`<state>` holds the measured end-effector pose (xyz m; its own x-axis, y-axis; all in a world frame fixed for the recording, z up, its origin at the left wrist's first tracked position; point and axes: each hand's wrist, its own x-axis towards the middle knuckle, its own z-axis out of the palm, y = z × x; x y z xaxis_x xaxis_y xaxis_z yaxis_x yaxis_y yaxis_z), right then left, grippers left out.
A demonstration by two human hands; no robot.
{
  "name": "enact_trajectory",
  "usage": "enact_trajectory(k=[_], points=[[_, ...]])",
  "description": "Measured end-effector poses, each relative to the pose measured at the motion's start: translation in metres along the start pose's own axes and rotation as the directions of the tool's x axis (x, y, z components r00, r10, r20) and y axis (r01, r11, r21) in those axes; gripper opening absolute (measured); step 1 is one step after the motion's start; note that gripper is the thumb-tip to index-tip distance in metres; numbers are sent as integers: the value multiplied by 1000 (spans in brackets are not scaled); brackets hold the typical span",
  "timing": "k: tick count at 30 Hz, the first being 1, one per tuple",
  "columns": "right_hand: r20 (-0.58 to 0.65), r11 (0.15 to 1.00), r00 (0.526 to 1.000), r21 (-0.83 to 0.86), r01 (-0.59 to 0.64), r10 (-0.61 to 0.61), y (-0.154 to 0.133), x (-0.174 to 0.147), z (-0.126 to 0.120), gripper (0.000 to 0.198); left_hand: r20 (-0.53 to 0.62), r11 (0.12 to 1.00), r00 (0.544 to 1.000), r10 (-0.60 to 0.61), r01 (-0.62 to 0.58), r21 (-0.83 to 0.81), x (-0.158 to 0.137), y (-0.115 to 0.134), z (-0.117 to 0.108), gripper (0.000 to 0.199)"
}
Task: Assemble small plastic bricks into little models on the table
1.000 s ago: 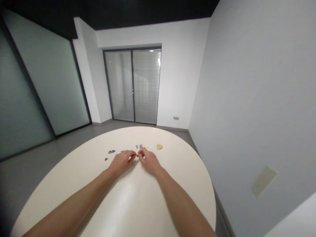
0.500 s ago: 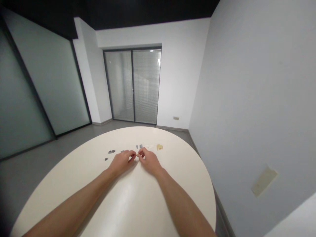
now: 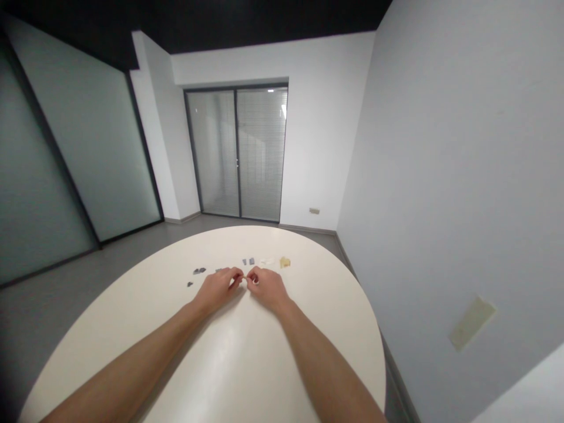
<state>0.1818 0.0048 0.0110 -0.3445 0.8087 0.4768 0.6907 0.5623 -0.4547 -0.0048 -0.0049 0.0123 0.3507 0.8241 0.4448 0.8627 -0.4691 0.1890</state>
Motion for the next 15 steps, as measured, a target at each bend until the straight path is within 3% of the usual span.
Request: enact_trajectory(k=[15], points=[[36,995,999,-99,15,-12,2,0,3,11,39,1000,999,10,-11,13,0,1,-1,20]])
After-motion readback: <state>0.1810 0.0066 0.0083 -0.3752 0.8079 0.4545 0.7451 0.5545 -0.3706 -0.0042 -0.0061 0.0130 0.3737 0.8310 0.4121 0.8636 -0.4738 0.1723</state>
